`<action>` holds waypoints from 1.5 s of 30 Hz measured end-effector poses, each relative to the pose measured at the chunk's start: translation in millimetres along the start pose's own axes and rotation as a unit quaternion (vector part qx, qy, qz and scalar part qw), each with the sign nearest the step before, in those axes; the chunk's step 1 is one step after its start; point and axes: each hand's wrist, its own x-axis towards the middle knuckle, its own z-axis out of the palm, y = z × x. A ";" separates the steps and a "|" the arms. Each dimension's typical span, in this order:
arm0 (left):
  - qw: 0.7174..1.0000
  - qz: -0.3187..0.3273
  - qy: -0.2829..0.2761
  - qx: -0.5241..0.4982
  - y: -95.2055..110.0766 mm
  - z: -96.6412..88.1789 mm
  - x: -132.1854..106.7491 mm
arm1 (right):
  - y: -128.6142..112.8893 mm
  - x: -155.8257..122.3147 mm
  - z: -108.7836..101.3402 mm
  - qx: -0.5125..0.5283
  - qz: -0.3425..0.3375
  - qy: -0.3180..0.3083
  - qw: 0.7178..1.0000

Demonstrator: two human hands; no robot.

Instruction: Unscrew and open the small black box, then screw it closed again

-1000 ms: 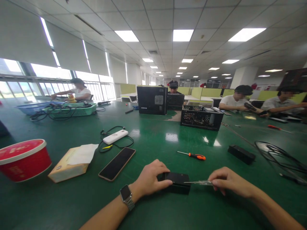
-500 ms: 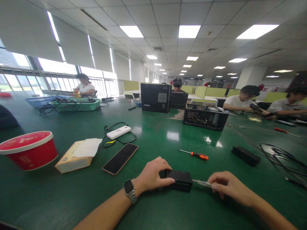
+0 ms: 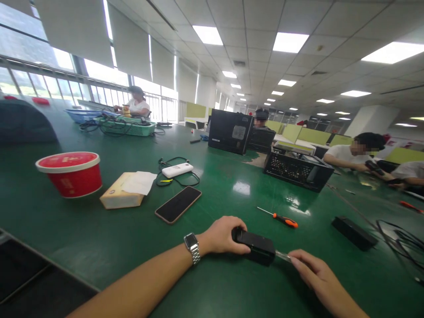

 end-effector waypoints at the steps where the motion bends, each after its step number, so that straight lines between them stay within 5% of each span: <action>1: 1.000 -0.002 0.000 -0.004 -0.2 0.4 0.2 | -5.2 0.8 -3.7 -0.004 0.005 -0.017 1.000; 7: 1.000 0.000 0.003 -0.014 -0.1 0.1 -0.1 | -28.1 5.7 -24.0 -0.079 -0.041 -0.107 0.990; 12: 0.999 -0.007 0.000 -0.036 -3.0 0.4 -1.0 | 2.2 -5.2 13.3 -0.144 -0.060 0.045 0.987; 16: 0.999 -0.012 0.003 -0.045 -1.4 -1.2 -1.2 | 6.7 -11.7 23.5 -0.146 -0.065 0.017 0.987; 23: 0.993 -0.014 -0.002 -0.116 -1.0 -3.4 -2.7 | -22.4 -6.4 -7.5 -0.129 -0.067 -0.066 0.987; 29: 0.988 -0.039 0.016 -0.146 -2.5 2.3 -3.2 | -37.5 9.8 -32.7 -0.249 -0.067 -0.117 0.959; 37: 0.986 -0.051 0.022 -0.154 -0.1 4.1 -3.7 | 18.1 -15.6 27.9 -0.265 -0.085 0.026 0.960; 45: 0.991 -0.051 0.024 -0.125 -0.8 2.2 -3.3 | -3.0 -16.4 14.5 -0.226 -0.014 0.029 0.973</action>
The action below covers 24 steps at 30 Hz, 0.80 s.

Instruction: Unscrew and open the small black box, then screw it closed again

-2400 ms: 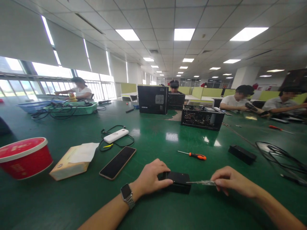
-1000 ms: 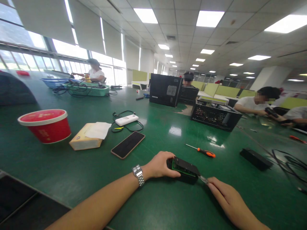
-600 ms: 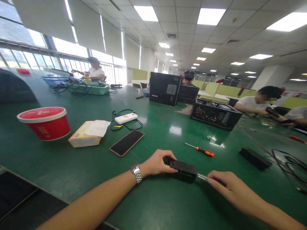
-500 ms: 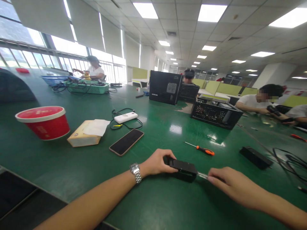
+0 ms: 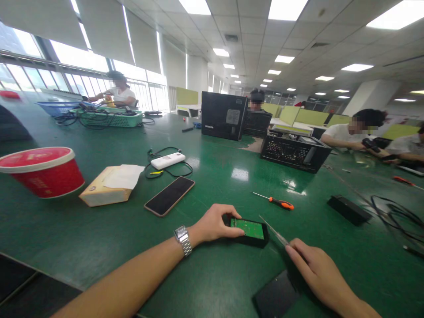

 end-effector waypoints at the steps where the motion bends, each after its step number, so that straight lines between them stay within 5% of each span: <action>1: 1.000 0.003 -0.001 0.002 0.0 -0.7 0.2 | 1.3 -0.4 -2.7 -0.004 0.015 0.002 1.000; 9: 0.998 0.042 -0.024 0.041 0.8 -10.7 0.7 | 24.3 -6.5 -15.8 -0.064 0.062 0.032 0.996; 13: 0.994 0.050 -0.048 0.082 2.1 -12.7 0.1 | 8.2 -14.4 -28.3 -0.089 -0.080 0.066 0.991; 18: 0.992 0.046 -0.052 0.106 0.1 -11.5 -0.9 | -35.4 -8.1 -14.7 -0.149 -0.352 -0.066 0.922; 21: 0.992 0.035 -0.051 0.111 -0.2 -11.8 -1.7 | -54.8 6.2 4.8 -0.197 -0.396 -0.083 0.893; 24: 0.993 0.030 -0.053 0.104 1.1 -13.1 -2.3 | -68.3 16.3 3.1 -0.199 -0.386 -0.113 0.893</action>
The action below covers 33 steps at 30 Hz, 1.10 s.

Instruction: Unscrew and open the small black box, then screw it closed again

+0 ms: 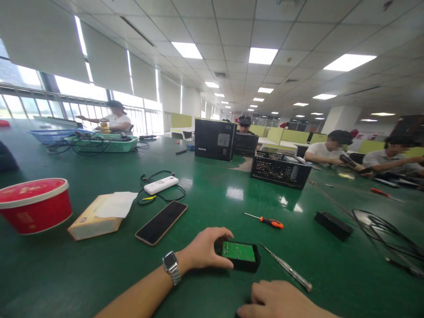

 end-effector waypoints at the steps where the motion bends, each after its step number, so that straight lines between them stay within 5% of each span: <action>1: 1.000 0.000 0.000 -0.005 0.3 -0.6 -0.2 | 1.0 1.0 -8.1 0.032 0.012 -0.002 0.999; 4: 1.000 0.003 -0.008 -0.016 -0.8 -2.2 -0.8 | 9.3 -4.1 -39.5 0.203 0.104 0.062 0.972; 6: 1.000 0.010 -0.016 -0.024 -3.3 -2.9 -1.4 | 19.6 -8.9 -55.2 0.344 0.202 0.153 0.904; 11: 0.998 0.031 -0.024 -0.044 -7.9 -3.8 -1.9 | 41.3 -6.1 -45.6 0.656 0.348 0.341 0.577; 13: 0.998 0.037 -0.022 -0.047 -6.0 -4.1 -1.5 | 40.4 1.4 -30.0 0.708 0.356 0.373 0.482; 16: 0.998 0.045 0.006 -0.034 1.1 -3.7 -0.6 | 31.7 14.8 -12.0 0.736 0.362 0.408 0.402; 20: 0.996 0.047 0.065 0.028 9.6 -0.5 0.8 | 17.7 29.1 -9.9 0.746 0.359 0.436 0.353; 24: 0.992 0.042 0.100 0.064 10.4 -0.1 0.5 | 4.6 34.8 -14.5 0.764 0.355 0.410 0.349; 26: 0.991 0.053 0.099 0.079 9.9 -3.0 -0.5 | 1.5 32.6 -11.9 0.754 0.365 0.378 0.395; 29: 0.989 0.083 0.081 0.087 10.1 -9.3 -2.3 | 5.4 22.7 -4.7 0.655 0.407 0.313 0.554; 33: 0.991 0.080 0.059 0.086 8.9 -14.4 -3.6 | 18.0 8.9 -6.6 0.396 0.431 0.257 0.769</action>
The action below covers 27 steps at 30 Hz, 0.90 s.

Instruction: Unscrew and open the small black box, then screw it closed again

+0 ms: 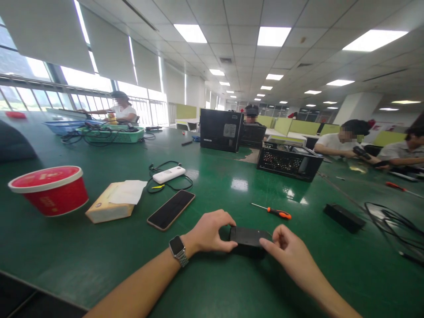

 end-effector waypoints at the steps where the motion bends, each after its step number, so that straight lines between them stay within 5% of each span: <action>1: 1.000 -0.004 -0.002 0.000 -1.1 0.0 -0.3 | -2.2 1.8 -3.5 -0.068 -0.026 0.009 0.997; 4: 1.000 -0.009 -0.005 -0.006 -5.6 2.0 -1.1 | -19.2 9.5 -7.8 -0.189 -0.113 -0.009 0.975; 7: 1.000 -0.016 -0.009 -0.015 -8.7 3.6 -1.4 | -42.8 21.8 -3.6 -0.266 -0.187 -0.103 0.940; 11: 0.999 -0.035 -0.012 -0.028 -8.3 1.1 -0.2 | -66.6 39.2 7.0 -0.371 -0.180 -0.182 0.893; 16: 0.995 -0.045 0.011 -0.084 -15.2 -7.0 0.7 | -68.1 50.0 -1.4 -0.393 -0.148 -0.160 0.893; 20: 0.990 -0.081 0.071 -0.086 -25.6 -9.5 0.7 | -31.8 52.2 -59.0 -0.405 -0.057 -0.085 0.908; 27: 0.992 -0.069 0.068 -0.086 -22.4 -0.8 6.5 | 91.8 41.0 -212.0 -0.431 0.190 0.039 0.881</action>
